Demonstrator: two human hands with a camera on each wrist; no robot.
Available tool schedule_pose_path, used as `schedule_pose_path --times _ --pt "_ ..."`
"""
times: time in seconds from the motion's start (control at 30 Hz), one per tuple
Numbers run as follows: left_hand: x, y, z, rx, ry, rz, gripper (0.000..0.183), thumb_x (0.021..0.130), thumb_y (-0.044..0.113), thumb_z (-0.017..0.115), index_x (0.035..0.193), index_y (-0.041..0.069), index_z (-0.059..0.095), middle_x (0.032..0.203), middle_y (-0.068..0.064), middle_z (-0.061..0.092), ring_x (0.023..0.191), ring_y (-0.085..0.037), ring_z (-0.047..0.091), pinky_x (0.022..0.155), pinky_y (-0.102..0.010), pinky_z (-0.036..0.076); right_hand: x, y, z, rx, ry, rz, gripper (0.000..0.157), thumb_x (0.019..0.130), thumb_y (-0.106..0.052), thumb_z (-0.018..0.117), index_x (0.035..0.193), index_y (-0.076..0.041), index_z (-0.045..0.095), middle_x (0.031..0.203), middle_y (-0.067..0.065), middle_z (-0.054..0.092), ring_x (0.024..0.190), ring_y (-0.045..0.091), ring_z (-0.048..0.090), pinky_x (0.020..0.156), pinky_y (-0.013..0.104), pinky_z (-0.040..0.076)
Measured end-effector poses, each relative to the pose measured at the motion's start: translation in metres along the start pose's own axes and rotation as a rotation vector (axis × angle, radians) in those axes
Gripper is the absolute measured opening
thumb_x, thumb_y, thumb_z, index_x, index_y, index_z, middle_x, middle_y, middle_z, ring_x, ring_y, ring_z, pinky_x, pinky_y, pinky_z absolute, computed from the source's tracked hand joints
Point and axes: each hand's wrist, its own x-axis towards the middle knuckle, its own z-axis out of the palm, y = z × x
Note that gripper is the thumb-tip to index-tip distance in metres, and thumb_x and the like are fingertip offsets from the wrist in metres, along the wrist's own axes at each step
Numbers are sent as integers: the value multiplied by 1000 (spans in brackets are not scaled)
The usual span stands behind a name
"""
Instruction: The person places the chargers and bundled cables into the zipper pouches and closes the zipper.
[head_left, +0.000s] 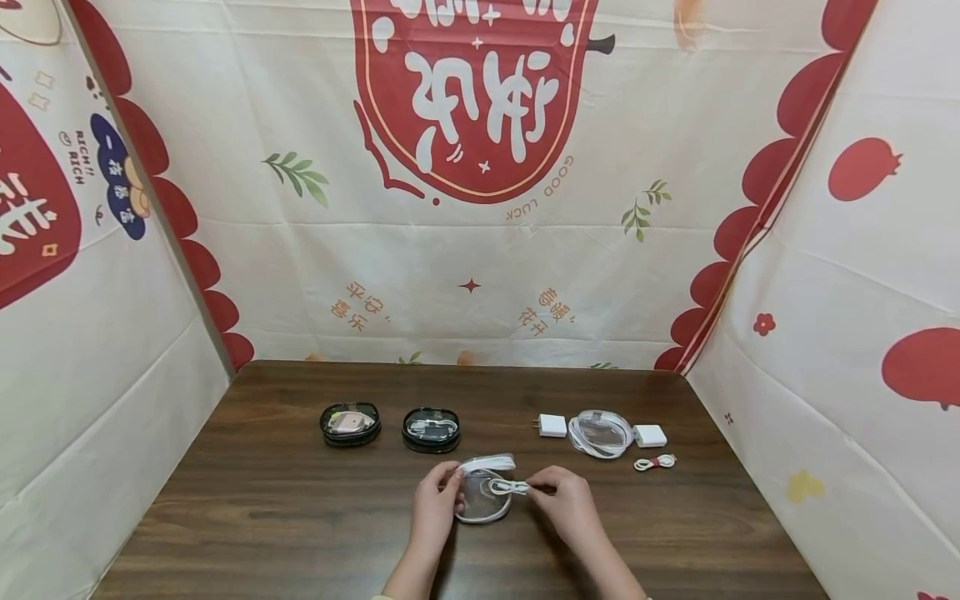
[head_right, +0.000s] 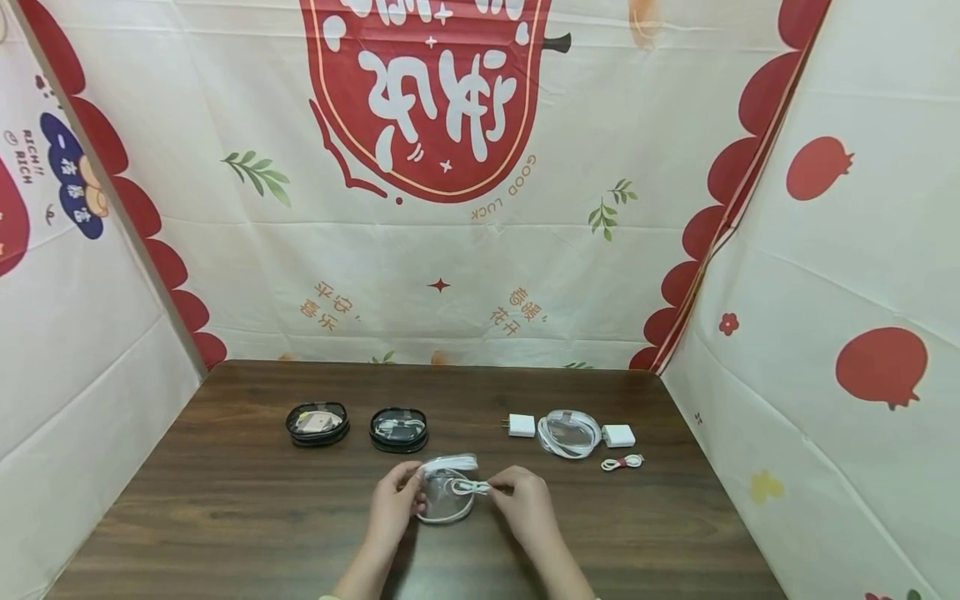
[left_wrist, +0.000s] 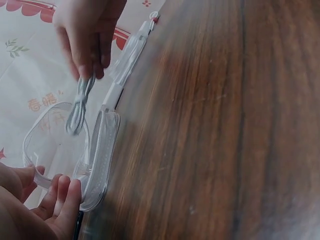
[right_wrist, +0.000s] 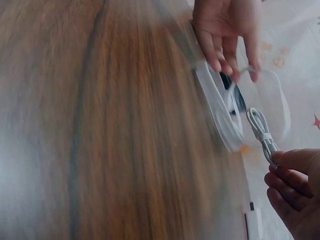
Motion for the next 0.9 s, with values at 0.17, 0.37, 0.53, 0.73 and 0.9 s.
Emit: schedule_pose_path --times 0.17,0.37,0.53,0.73,0.9 --pt "0 -2 3 -22 -24 -28 22 96 5 58 114 -7 62 86 -17 62 67 -17 58 55 -28 55 2 -4 13 11 -11 -49 16 70 5 81 75 -9 75 76 -9 66 74 10 63 69 28 53" --pt "0 -5 4 -27 -24 -36 23 97 6 57 115 -9 60 86 -16 63 67 -16 58 55 -27 55 3 -8 27 -58 -13 -103 13 70 3 82 75 -7 75 75 -7 67 73 11 64 68 29 53" --pt "0 -4 5 -36 -24 -25 24 98 8 57 114 -9 60 86 -15 63 67 -16 57 55 -29 55 4 -10 35 -212 13 -152 11 69 -4 84 75 -10 76 76 -6 67 73 14 66 66 32 52" --pt "0 -5 4 -31 -24 -20 23 98 8 57 114 -9 60 86 -14 63 68 -16 57 55 -29 55 4 -13 42 -271 33 -114 10 70 -7 84 75 -12 77 74 -10 63 67 9 59 58 28 47" --pt "0 -4 4 -26 -14 -28 23 98 8 56 114 -8 60 87 -18 63 68 -17 58 55 -27 55 4 -15 48 -296 101 -101 11 67 -5 85 71 -12 77 74 -8 55 63 9 52 53 27 43"
